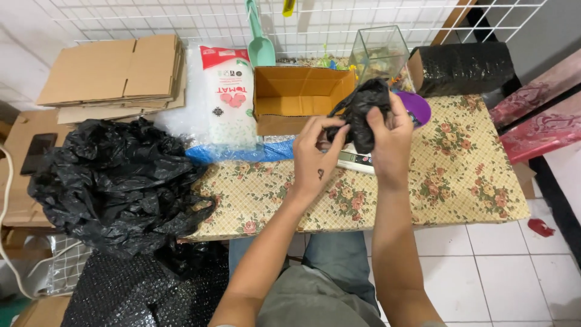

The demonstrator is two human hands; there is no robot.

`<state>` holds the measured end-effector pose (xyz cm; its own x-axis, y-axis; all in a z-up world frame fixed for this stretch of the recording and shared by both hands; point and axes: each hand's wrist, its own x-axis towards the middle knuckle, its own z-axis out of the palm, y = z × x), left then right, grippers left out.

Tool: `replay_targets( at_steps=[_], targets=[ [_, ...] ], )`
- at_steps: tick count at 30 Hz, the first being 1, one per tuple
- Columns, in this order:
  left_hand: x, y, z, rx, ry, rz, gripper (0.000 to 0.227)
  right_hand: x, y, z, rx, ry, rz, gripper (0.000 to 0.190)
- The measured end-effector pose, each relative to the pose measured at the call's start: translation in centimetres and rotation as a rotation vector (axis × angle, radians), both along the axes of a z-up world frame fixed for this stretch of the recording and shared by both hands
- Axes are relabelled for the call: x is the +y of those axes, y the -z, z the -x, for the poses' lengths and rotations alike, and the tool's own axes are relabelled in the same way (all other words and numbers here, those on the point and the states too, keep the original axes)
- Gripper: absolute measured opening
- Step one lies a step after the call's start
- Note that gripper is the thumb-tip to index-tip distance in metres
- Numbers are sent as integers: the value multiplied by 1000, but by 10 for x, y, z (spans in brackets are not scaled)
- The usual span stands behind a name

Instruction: Assembling a small cardboard box and packing a black item inside at a packing station.

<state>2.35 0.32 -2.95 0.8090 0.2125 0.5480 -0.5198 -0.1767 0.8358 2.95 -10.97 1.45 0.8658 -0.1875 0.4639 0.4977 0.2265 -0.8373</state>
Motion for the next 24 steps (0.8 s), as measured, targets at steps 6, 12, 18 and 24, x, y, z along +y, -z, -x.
replay_targets(
  at_steps=[6,12,18,24],
  targets=[
    [3,-9,13,68,-4,11,16,14,15,-19,-270,459,396,45],
    [20,-52,25,194,215,203,94,17,18,-32,-506,600,640,63],
    [33,-52,-5,214,122,246,64,20,17,-40,-663,487,838,61],
    [50,-70,-20,70,211,294,60,28,-42,-1,-121,-146,418,89]
  ],
)
